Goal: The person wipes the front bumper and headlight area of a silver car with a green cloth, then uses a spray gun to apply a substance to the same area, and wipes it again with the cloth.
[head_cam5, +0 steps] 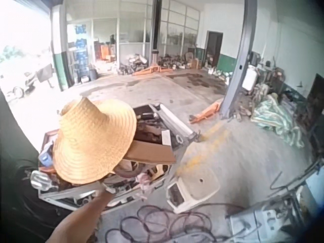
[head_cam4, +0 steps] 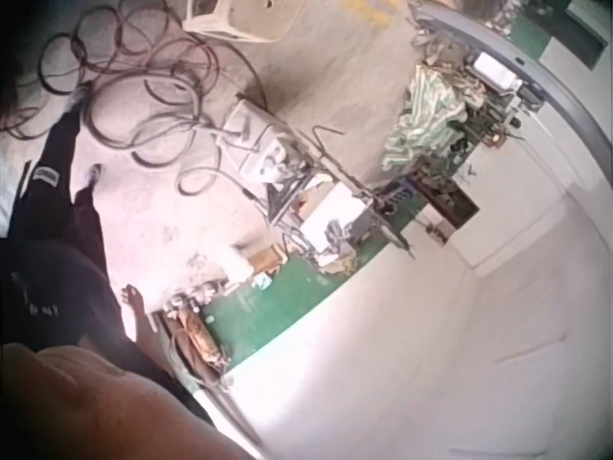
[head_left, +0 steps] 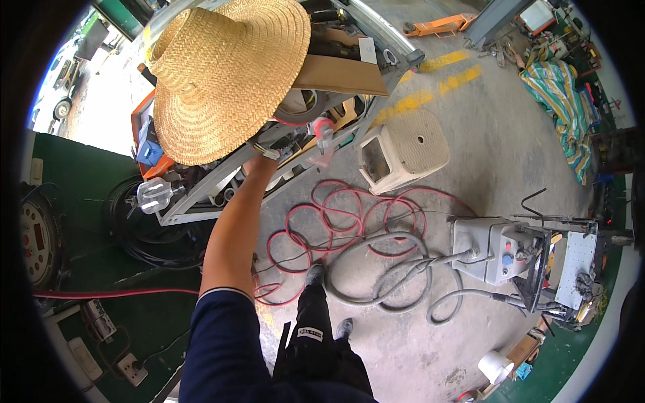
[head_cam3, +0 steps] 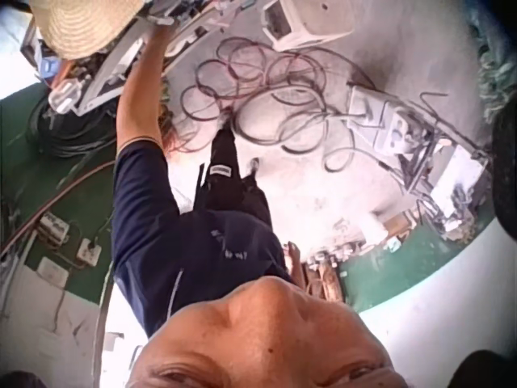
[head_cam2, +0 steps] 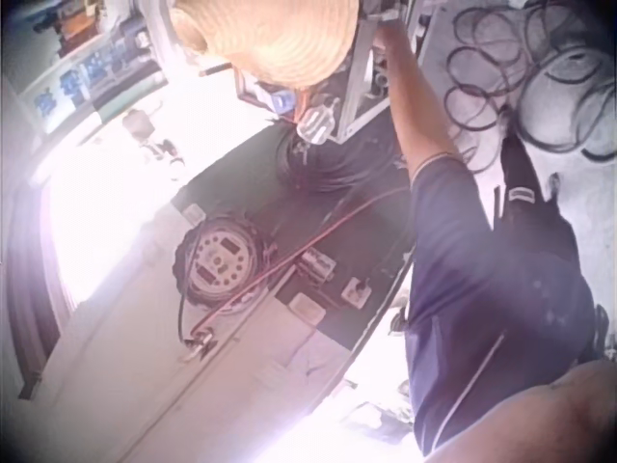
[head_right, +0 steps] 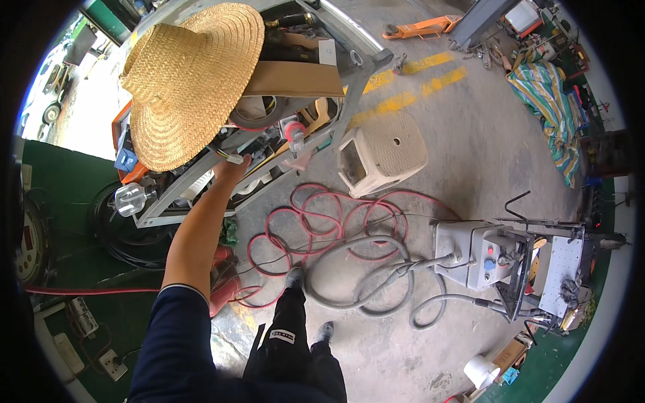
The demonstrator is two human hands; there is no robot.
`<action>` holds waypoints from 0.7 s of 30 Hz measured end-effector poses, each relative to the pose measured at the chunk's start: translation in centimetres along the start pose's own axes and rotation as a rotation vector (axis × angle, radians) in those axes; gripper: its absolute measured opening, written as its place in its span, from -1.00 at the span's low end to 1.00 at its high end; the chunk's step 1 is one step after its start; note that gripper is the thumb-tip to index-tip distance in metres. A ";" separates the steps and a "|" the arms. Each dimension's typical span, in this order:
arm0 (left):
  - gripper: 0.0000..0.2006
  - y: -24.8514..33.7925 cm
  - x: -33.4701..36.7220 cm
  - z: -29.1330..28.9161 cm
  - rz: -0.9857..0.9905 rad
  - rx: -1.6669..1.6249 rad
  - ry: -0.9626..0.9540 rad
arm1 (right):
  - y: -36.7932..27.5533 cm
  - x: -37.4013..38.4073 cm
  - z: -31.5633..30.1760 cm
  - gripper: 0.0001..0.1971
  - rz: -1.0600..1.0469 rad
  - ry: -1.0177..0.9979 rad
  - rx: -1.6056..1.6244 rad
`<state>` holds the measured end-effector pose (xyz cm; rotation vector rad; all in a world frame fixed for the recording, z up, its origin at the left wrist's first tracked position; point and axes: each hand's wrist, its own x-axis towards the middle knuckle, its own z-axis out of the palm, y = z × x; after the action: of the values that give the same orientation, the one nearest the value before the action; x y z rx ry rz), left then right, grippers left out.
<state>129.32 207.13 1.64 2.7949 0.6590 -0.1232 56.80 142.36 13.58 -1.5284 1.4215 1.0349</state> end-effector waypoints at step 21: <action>-0.28 -8.2 -68.0 0.5 -0.452 -0.432 -0.683 | -16.3 16.7 -13.4 -0.73 -0.430 -0.225 -0.099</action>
<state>64.92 185.00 8.89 1.9633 0.9636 -0.8582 74.37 124.93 3.03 -1.6369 0.8489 0.9814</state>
